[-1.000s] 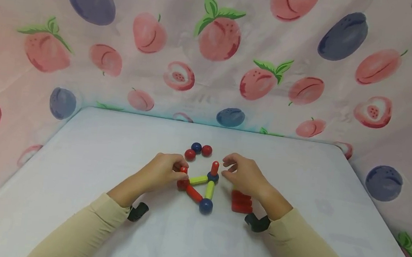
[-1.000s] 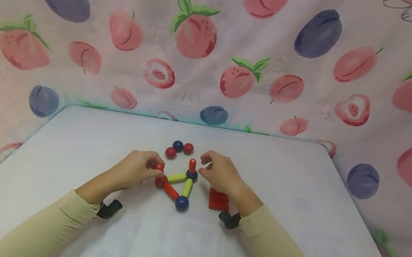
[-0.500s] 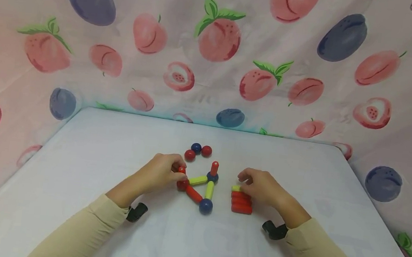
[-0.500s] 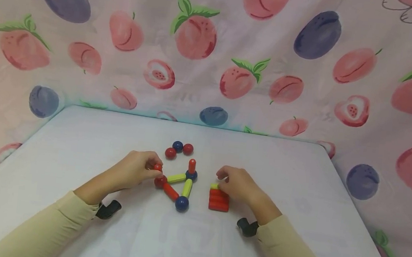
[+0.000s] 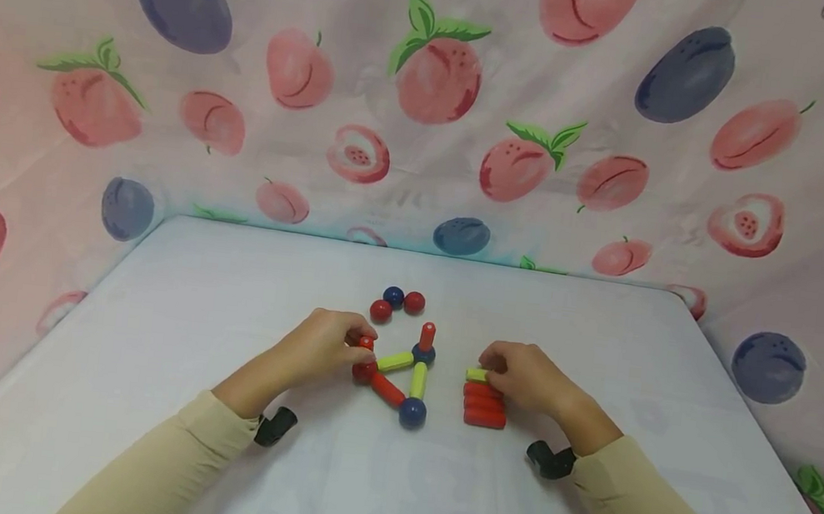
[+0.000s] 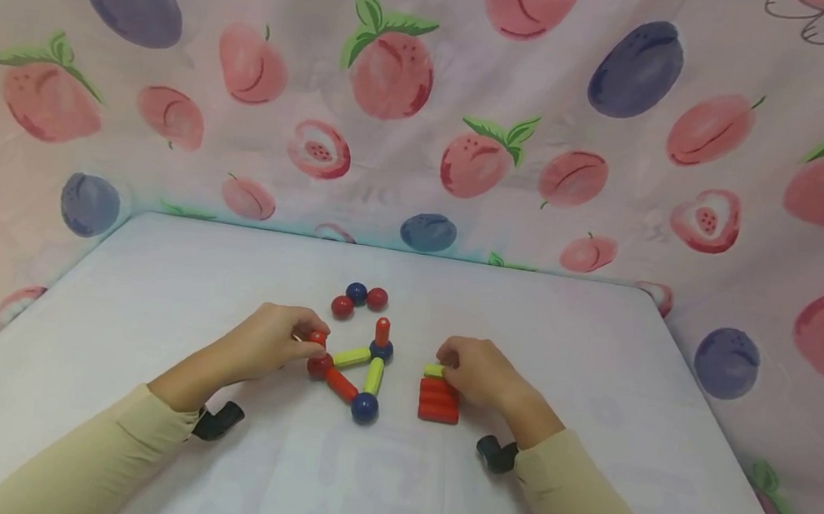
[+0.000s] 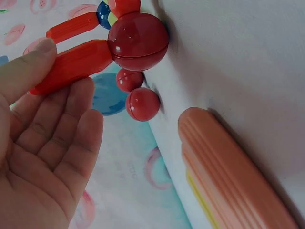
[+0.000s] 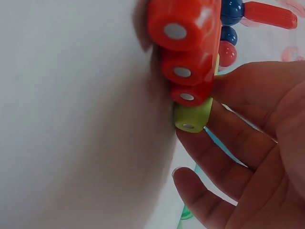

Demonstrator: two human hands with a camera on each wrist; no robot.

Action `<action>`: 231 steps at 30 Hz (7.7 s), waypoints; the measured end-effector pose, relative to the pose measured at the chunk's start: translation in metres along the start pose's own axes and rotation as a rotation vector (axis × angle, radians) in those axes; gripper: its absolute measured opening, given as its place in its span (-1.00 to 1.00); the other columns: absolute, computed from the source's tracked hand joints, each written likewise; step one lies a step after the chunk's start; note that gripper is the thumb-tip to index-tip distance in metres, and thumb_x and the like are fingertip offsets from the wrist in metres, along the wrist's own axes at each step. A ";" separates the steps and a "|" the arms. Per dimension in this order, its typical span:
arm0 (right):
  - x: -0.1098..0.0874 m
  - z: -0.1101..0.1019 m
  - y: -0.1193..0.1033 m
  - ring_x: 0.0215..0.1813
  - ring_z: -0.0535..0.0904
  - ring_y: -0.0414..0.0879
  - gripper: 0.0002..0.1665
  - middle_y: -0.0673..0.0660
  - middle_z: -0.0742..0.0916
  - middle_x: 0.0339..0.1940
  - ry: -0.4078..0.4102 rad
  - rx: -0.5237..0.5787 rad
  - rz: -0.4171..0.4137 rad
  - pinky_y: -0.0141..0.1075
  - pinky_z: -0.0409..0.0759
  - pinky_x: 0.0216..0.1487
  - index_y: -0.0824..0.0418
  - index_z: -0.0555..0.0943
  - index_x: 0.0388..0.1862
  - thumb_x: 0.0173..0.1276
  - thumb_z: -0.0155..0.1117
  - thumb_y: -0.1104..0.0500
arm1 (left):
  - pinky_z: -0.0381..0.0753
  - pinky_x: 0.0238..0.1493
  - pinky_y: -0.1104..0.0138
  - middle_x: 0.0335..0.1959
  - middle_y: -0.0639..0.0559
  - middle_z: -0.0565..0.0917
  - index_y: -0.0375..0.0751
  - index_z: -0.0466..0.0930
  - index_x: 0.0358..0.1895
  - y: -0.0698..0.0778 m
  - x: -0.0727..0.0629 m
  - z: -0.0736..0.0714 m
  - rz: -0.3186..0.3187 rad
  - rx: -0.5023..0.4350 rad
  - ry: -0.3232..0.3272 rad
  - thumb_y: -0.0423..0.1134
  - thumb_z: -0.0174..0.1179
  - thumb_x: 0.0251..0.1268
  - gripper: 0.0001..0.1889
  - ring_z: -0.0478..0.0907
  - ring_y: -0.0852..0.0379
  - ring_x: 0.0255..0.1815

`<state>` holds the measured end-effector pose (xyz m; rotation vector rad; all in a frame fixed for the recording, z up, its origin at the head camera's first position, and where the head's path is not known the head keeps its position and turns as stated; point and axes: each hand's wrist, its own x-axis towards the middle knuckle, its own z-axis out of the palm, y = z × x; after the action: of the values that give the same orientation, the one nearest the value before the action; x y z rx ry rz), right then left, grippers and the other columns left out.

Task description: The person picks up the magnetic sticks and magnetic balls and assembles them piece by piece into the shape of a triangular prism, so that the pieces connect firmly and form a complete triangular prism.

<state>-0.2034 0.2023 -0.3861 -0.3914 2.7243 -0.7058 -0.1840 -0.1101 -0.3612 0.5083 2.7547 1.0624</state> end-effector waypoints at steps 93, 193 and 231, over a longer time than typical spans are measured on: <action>-0.013 0.028 -0.074 -0.03 0.63 -0.12 -0.65 -0.06 0.71 -0.08 0.175 0.100 -0.190 -0.14 0.62 0.03 0.16 0.63 0.14 0.38 0.32 0.23 | 0.62 -0.20 0.34 -0.33 0.17 0.69 -0.20 0.69 -0.08 -0.002 -0.030 0.006 0.025 -0.031 -0.054 -0.29 0.44 0.20 -0.76 0.59 0.21 -0.28; 0.004 -0.020 -0.104 0.06 0.61 -0.04 -0.52 0.04 0.67 0.03 0.068 0.105 -0.395 -0.16 0.65 0.02 0.22 0.57 0.20 0.31 0.42 0.21 | 0.64 -0.17 0.34 -0.27 0.19 0.70 -0.17 0.72 -0.03 -0.012 -0.037 0.009 0.025 -0.092 -0.029 -0.22 0.44 0.22 -0.73 0.62 0.22 -0.24; -0.007 0.012 -0.132 0.00 0.66 -0.20 -0.65 -0.03 0.69 -0.04 0.028 0.065 -0.537 -0.23 0.62 0.07 0.16 0.63 0.09 0.34 0.41 0.21 | 0.67 -0.10 0.31 -0.14 0.07 0.72 -0.28 0.65 0.06 -0.010 -0.041 0.004 0.140 -0.201 0.021 -0.25 0.45 0.20 -0.62 0.68 0.14 -0.14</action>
<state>-0.1686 0.0879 -0.3275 -1.1262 2.6217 -0.9289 -0.1476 -0.1295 -0.3699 0.6703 2.6222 1.3655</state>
